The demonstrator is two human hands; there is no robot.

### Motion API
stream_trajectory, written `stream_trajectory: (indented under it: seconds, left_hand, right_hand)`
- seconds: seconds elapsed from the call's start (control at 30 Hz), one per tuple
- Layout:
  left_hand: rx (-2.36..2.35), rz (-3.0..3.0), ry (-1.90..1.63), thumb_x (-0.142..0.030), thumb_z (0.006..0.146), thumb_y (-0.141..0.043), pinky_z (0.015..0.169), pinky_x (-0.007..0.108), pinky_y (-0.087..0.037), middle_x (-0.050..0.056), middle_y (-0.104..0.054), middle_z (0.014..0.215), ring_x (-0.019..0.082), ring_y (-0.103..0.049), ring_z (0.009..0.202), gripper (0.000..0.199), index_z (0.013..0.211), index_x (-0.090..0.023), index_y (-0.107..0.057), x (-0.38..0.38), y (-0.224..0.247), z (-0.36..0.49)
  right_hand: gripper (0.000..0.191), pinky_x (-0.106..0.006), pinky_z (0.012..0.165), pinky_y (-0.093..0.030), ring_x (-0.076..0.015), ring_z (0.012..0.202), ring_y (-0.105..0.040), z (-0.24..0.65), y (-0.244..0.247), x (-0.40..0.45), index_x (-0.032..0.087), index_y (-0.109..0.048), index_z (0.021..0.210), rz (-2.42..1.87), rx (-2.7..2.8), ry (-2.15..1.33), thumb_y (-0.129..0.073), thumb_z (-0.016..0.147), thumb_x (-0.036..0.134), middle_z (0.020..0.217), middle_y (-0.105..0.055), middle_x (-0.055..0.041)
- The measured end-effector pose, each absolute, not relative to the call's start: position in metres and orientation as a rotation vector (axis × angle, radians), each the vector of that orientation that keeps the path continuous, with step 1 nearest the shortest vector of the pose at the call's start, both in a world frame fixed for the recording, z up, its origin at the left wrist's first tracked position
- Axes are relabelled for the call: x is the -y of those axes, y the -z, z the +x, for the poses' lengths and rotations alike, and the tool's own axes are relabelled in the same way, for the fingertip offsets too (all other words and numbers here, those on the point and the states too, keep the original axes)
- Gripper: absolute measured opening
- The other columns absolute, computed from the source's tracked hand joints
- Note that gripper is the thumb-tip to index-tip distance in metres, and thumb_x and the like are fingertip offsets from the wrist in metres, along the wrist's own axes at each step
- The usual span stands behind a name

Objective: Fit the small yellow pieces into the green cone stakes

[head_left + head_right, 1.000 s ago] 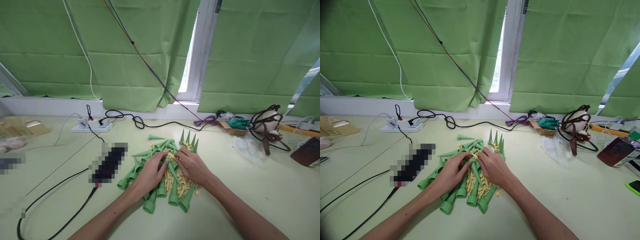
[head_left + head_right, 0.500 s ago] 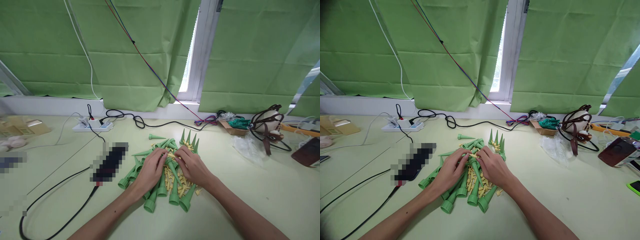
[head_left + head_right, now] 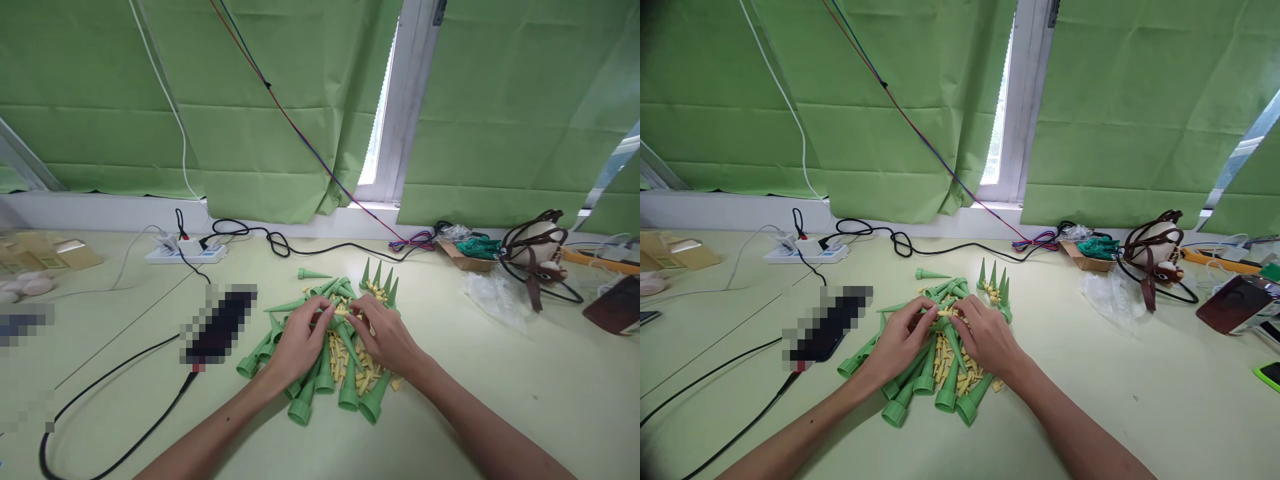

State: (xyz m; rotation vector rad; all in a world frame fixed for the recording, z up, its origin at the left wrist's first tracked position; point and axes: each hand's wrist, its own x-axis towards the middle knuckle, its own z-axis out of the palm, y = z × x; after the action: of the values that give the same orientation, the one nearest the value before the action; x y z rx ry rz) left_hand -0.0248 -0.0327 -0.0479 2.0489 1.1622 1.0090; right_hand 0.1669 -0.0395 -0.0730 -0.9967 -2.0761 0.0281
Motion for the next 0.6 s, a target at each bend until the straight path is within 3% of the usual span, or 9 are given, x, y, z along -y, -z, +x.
stream_trajectory:
  seconds: [0.6]
  left_hand:
    - [-1.1,2.185,-0.987,-0.031,0.099,-0.044,0.061,0.026,-0.043,0.002,-0.062,0.086,0.015,-0.055,0.072,0.022,0.091,-0.019,-0.06,0.0316,0.052,-0.0235]
  right_hand:
    - [0.016,-0.028,0.066,-0.045,-0.0167,0.076,-0.058,0.1637,0.0813,0.0376,0.02,-0.055,0.099,-0.963,2.061,-0.099,-0.039,0.102,0.024,0.088,-0.062,-0.0055]
